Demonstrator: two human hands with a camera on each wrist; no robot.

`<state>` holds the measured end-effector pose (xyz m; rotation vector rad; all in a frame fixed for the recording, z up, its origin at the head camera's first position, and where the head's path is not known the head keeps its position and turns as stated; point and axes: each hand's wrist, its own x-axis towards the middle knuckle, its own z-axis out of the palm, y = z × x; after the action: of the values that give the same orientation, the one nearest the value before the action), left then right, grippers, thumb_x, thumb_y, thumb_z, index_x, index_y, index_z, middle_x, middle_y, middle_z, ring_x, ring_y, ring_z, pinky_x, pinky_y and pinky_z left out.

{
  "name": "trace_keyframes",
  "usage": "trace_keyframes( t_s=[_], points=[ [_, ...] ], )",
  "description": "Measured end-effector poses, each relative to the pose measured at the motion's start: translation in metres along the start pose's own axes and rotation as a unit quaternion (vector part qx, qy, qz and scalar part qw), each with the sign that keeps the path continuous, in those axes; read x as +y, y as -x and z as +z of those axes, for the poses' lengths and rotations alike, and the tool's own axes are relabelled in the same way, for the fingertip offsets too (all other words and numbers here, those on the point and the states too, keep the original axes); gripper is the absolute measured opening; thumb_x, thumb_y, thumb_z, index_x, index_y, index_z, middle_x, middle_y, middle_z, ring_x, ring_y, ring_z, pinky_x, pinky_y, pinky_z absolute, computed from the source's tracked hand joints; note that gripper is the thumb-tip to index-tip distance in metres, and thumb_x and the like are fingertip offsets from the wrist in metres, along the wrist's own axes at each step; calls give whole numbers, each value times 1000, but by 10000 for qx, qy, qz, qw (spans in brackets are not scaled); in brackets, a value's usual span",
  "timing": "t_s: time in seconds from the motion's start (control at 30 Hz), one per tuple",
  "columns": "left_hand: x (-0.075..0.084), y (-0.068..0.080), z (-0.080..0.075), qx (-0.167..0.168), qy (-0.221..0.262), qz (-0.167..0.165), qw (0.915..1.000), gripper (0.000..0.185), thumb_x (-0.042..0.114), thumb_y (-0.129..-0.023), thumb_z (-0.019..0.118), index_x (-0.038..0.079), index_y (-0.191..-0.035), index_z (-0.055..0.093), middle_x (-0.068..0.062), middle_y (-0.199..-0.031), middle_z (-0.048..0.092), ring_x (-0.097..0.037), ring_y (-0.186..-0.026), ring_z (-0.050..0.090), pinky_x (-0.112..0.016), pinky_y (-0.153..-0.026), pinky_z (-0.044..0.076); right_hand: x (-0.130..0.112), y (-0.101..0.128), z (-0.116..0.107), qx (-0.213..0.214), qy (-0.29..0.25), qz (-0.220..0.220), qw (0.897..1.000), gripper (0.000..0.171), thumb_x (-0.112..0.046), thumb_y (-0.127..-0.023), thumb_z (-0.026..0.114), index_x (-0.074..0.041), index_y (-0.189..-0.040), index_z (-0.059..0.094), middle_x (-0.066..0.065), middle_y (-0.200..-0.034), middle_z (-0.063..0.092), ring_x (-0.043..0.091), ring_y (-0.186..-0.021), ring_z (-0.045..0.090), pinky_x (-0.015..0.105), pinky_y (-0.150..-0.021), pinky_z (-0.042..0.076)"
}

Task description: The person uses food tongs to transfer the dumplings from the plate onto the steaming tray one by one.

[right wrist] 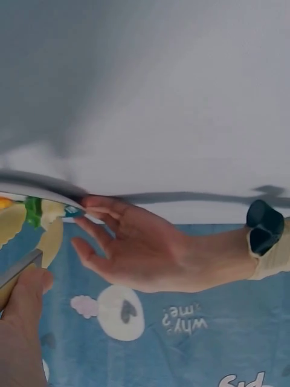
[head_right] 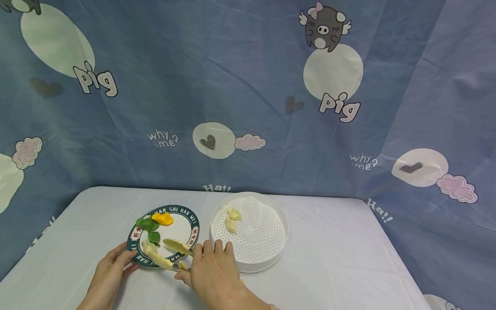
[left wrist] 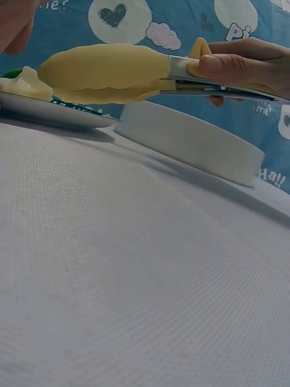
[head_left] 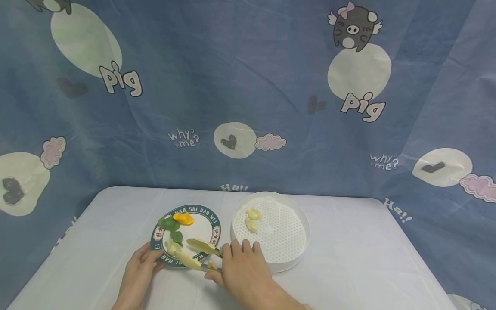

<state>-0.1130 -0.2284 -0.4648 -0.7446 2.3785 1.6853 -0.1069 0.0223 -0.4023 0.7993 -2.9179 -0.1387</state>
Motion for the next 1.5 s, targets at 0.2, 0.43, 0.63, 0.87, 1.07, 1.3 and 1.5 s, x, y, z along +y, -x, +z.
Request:
trace_keyframes(
  t_s=[0.2,0.43,0.63,0.87,1.07,1.3,1.5],
  points=[
    [1,1,0,28,34,-96,9999,85,40,-112,42,-14,-167,5,-43,-166,30,-53,-149,50,-58,-124,47,-6,-5,-1,-119,7,-130,9998,66,-77,-102,45,-14,-105,63,-4,-80,46,14,-72,39,28,-64,32],
    [0,-1,0,-67,8,-119,9999,86,41,-112,42,-13,-167,4,-43,-166,29,-54,-148,50,-64,-124,44,-14,-8,4,54,130,-139,9998,67,-78,-102,44,-15,-106,65,-4,-81,50,15,-73,44,28,-63,33],
    [-1,-1,0,0,69,-121,9999,85,39,-111,43,-13,-167,4,-43,-166,30,-54,-148,50,-63,-124,45,-19,-15,7,3,114,-80,9999,68,-78,-102,43,-15,-113,67,-3,-84,53,15,-76,48,29,-67,36],
    [1,0,1,-12,110,-208,9997,86,39,-112,43,-11,-168,2,-43,-166,29,-54,-149,49,-62,-125,45,-24,-23,11,-117,93,-73,9999,70,-77,-103,43,-14,-120,68,-2,-92,62,16,-78,49,30,-72,42],
    [-1,-2,1,15,18,-1,10000,80,33,-112,42,-13,-167,6,-42,-166,32,-52,-150,50,-47,-118,56,-25,-23,14,196,291,-166,9992,65,-74,-105,44,-14,-115,67,-4,-86,58,15,-73,46,29,-65,35],
    [-4,-3,1,131,-222,188,9995,75,24,-112,45,-12,-167,10,-38,-164,38,-52,-149,50,-47,-115,59,-25,-22,17,393,357,-186,9984,61,-73,-104,46,-16,-107,64,-5,-83,55,15,-71,43,28,-63,33],
    [-7,-2,0,84,-322,425,9985,73,14,-111,46,-15,-166,8,-41,-162,38,-52,-149,50,-27,-96,67,-25,-21,18,564,435,-244,9972,59,-73,-104,47,-16,-102,63,-5,-81,54,15,-69,42,28,-62,30]
  ],
)
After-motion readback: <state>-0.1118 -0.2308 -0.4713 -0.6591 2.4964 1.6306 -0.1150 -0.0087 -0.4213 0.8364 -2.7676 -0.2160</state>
